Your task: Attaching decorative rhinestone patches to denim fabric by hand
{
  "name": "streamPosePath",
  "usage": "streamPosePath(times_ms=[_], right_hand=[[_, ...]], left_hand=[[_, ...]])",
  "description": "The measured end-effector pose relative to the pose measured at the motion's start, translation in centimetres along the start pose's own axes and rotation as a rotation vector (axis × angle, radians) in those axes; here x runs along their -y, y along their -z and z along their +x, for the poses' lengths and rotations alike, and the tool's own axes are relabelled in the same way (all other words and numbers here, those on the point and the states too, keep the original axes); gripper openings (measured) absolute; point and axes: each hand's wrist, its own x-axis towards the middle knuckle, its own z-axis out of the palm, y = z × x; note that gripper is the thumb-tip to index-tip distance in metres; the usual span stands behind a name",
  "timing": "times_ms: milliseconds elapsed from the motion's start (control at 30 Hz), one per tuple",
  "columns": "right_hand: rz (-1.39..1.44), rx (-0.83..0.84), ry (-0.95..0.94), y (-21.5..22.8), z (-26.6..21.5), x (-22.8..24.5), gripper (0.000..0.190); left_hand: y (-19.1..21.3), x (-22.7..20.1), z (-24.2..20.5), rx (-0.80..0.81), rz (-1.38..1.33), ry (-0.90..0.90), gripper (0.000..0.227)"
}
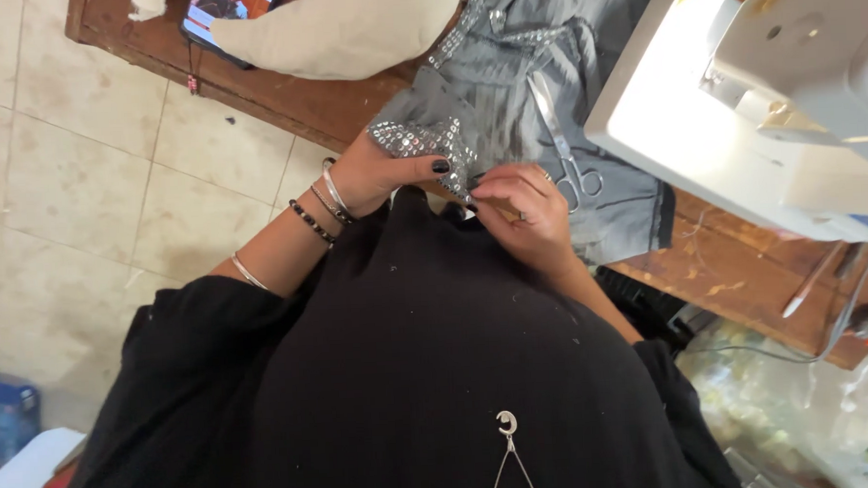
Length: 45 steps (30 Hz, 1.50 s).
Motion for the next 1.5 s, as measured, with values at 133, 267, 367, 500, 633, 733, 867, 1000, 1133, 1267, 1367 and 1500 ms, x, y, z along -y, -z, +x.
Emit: streamPosePath(times_ms=[133, 267, 367, 500, 633, 733, 867, 1000, 1133, 1267, 1367, 1500], right_hand=[[0.038, -0.04, -0.078, -0.1, -1.0, -0.4, 0.01], [0.131, -0.114, -0.186, 0.1, 0.1, 0.3, 0.005], [0.152, -0.084, -0.203, 0.0, 1.3, 0.9, 0.018], [0.165, -0.019, -0.234, 0.0, 1.7, 1.1, 0.032], [0.175, -0.025, -0.227, -0.4, 1.0, -0.2, 0.017], [0.215, 0.002, -0.24, -0.4, 0.8, -0.2, 0.014], [0.25, 0.025, -0.233, -0.4, 0.7, 0.4, 0.014], [0.346, 0.073, -0.522, -1.1, 0.6, 1.0, 0.027], [0.375, 0.061, -0.618, -1.9, -0.4, 0.0, 0.023], [0.361, 0.109, -0.439, -1.4, 0.5, 0.6, 0.016], [0.357, 0.154, -0.34, -1.4, -0.1, 0.2, 0.013], [0.459, 0.201, -0.228, -1.4, -0.1, 0.7, 0.006]], left_hand=[[0.5, -0.8, -1.0, 0.026, 0.052, 0.008, 0.063], [1.0, -0.5, -1.7, 0.052, 0.109, 0.073, 0.069], [1.4, -0.5, -1.6, 0.1, 0.184, 0.114, 0.075], [2.4, 1.4, -1.9, 0.133, 0.259, 0.127, 0.082], [3.7, 2.8, -2.3, 0.091, 0.295, 0.115, 0.077], [4.1, 3.3, -2.5, 0.085, 0.325, 0.109, 0.076], [4.4, 3.7, -2.5, 0.072, 0.375, 0.069, 0.083], [2.9, 2.0, -2.8, -0.008, 0.573, 0.068, 0.082], [2.7, 2.2, -2.7, -0.021, 0.648, 0.087, 0.084], [2.9, 3.0, -3.0, -0.077, 0.693, 0.102, 0.087], [3.6, 4.4, -3.4, -0.079, 0.688, 0.087, 0.084], [4.3, 4.0, -3.8, -0.064, 0.755, 0.033, 0.083]])
